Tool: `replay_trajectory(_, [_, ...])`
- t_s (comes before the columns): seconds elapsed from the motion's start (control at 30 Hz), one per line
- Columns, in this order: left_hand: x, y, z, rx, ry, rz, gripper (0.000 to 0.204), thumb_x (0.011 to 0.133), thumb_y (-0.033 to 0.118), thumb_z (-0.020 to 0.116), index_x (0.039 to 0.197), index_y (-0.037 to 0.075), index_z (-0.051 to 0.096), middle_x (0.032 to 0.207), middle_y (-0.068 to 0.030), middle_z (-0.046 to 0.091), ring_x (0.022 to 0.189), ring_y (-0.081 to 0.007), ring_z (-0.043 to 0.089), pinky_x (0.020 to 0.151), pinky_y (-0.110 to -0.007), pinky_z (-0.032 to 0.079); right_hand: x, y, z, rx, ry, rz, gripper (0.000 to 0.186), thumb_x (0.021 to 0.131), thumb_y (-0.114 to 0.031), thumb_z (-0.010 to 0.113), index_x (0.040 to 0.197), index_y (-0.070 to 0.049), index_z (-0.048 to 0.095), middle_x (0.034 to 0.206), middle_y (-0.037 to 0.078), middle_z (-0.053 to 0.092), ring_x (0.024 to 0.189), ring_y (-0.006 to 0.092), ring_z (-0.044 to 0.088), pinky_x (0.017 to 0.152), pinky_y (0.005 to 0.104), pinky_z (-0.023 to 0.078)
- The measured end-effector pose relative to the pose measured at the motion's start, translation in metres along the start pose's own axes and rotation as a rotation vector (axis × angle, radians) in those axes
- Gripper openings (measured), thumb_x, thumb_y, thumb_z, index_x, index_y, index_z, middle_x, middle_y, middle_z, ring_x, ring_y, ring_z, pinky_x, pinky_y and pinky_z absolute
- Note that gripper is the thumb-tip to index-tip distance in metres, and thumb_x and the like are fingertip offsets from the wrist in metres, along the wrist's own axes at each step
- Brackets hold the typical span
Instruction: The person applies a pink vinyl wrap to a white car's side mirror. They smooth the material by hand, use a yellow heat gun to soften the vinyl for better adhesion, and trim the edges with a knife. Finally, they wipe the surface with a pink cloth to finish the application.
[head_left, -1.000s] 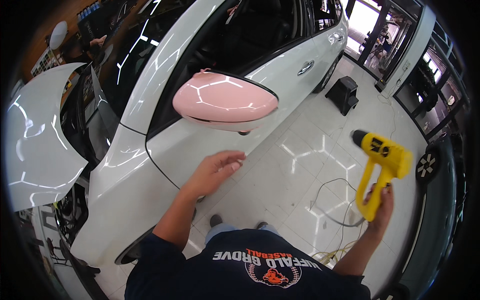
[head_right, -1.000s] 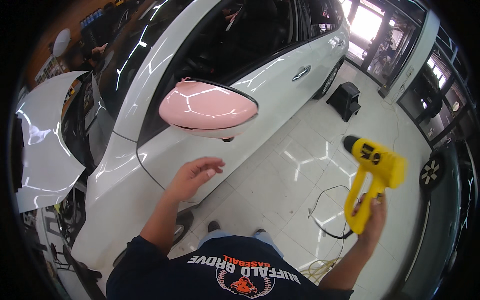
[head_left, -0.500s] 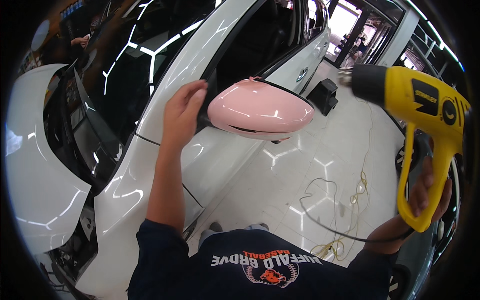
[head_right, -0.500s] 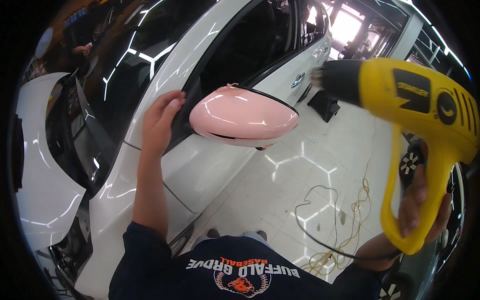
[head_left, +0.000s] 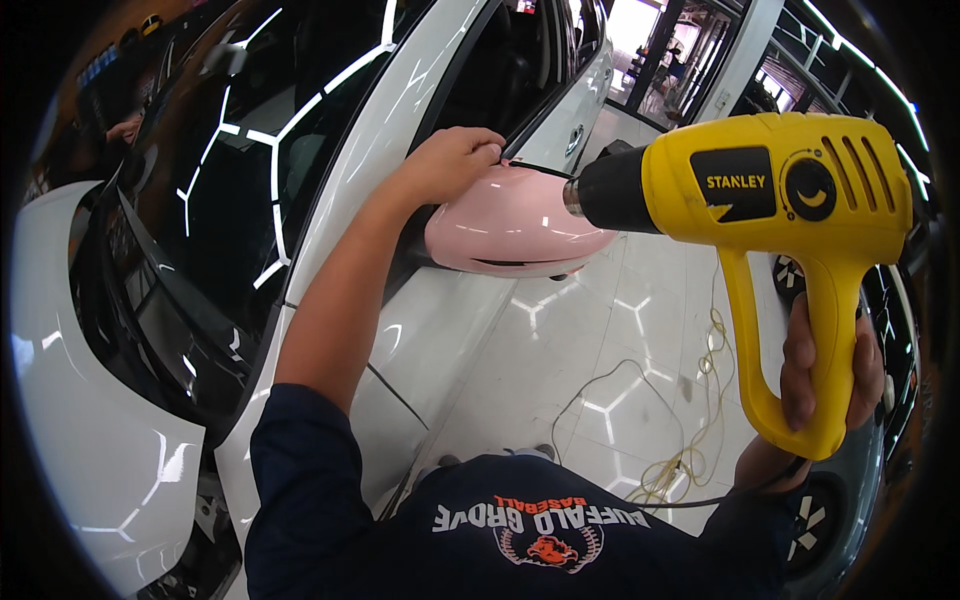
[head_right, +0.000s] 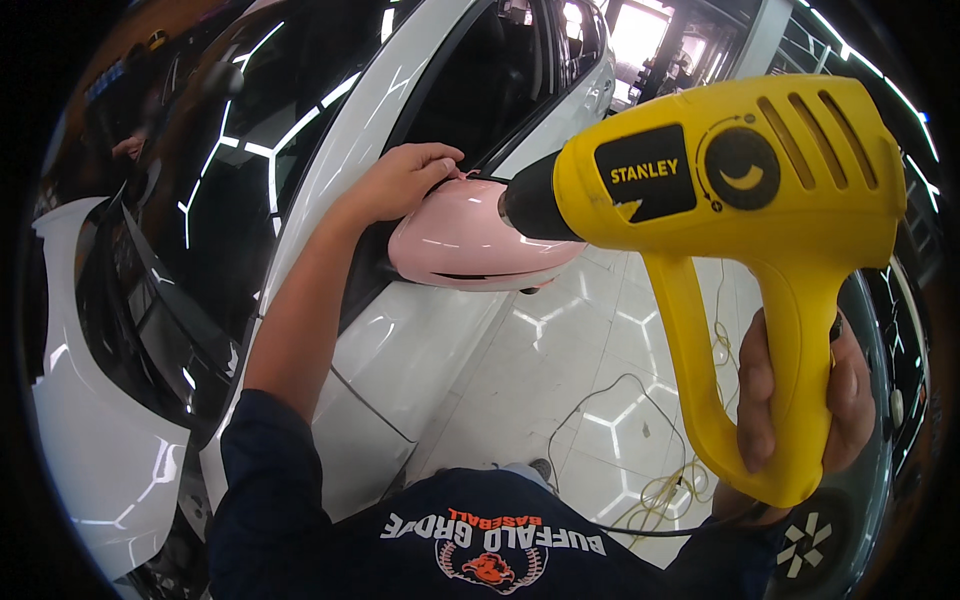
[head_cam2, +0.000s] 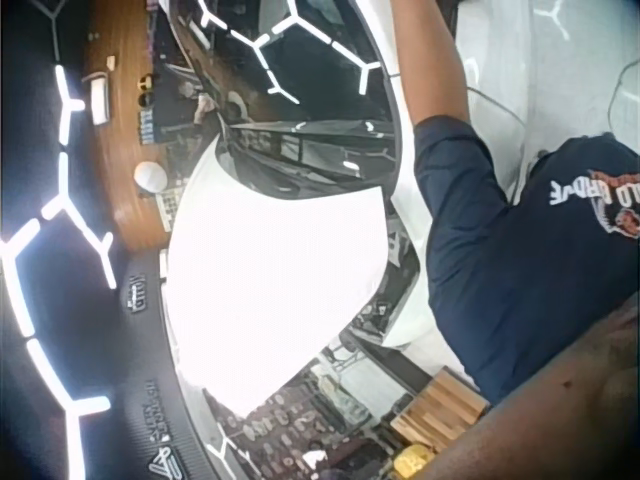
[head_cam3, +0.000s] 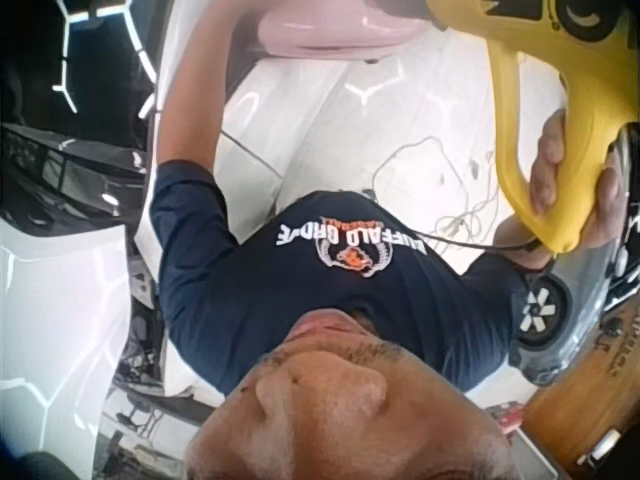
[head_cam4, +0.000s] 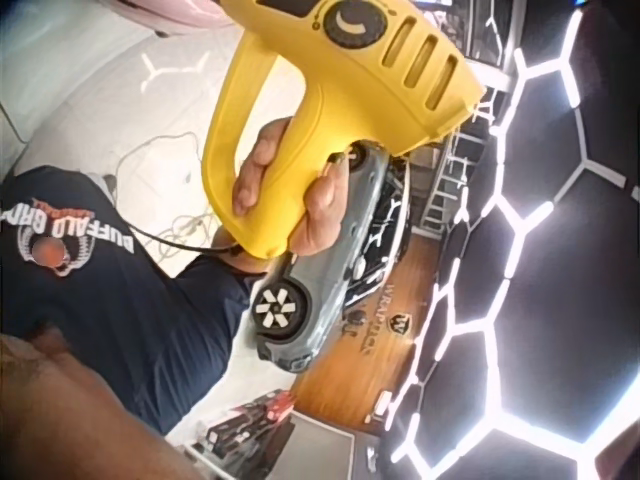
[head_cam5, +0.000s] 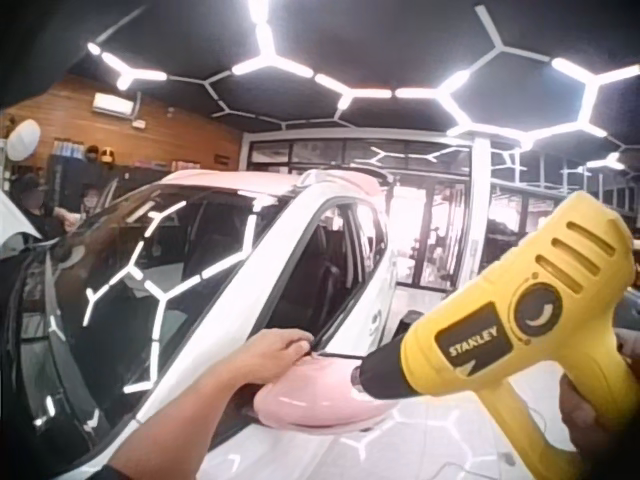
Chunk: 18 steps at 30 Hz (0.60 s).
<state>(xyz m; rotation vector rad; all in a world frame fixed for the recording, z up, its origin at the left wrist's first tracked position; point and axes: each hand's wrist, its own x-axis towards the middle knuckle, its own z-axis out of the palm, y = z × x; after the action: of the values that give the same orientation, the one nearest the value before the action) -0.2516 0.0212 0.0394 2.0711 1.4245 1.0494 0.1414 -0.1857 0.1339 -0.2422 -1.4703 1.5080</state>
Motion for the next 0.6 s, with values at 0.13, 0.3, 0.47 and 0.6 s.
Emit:
replay_trajectory(0.13, [0.004, -0.003, -0.016, 0.084, 0.102, 0.118, 0.039, 0.100, 0.027, 0.055, 0.124, 0.000, 0.067, 0.114, -0.0172, 0.072, 0.107, -0.0273, 0.066, 0.095, -0.036, 0.049, 0.000, 0.001, 0.012, -0.105, 0.073, 0.015, 0.046, 0.105, -0.025, 0.045, 0.127, 0.013, 0.035, 0.100, 0.030, 0.057, 0.056, 0.0240, 0.069, 0.048, 0.0290, 0.062])
replay_trajectory(0.3, [-0.002, -0.005, -0.021, 0.003, 0.240, 0.193, 0.035, 0.092, 0.030, 0.061, 0.108, 0.001, 0.073, 0.105, -0.0227, 0.071, 0.101, -0.0404, 0.067, 0.091, -0.044, 0.052, 0.006, 0.011, 0.014, -0.131, 0.045, 0.012, 0.043, 0.108, -0.029, 0.042, 0.131, 0.007, 0.035, 0.098, 0.028, 0.061, 0.058, 0.0244, 0.070, 0.046, 0.0303, 0.060])
replay_trajectory(0.47, [-0.017, -0.018, -0.029, -0.049, 0.324, 0.134, 0.031, 0.093, 0.025, 0.061, 0.103, -0.002, 0.072, 0.096, -0.0221, 0.071, 0.093, -0.0379, 0.068, 0.085, -0.041, 0.053, 0.015, 0.014, 0.015, -0.092, 0.026, 0.077, 0.045, 0.109, -0.035, 0.041, 0.132, 0.003, 0.035, 0.100, 0.026, 0.063, 0.061, 0.0268, 0.072, 0.054, 0.0353, 0.063])
replay_trajectory(0.6, [-0.025, -0.012, -0.044, -0.070, 0.428, 0.143, 0.032, 0.094, 0.027, 0.063, 0.097, -0.004, 0.072, 0.086, -0.0202, 0.071, 0.080, -0.0318, 0.067, 0.076, -0.038, 0.051, 0.027, 0.017, 0.022, -0.059, 0.002, 0.103, 0.045, 0.109, -0.035, 0.041, 0.130, 0.004, 0.036, 0.101, 0.026, 0.064, 0.060, 0.0267, 0.072, 0.056, 0.0355, 0.063])
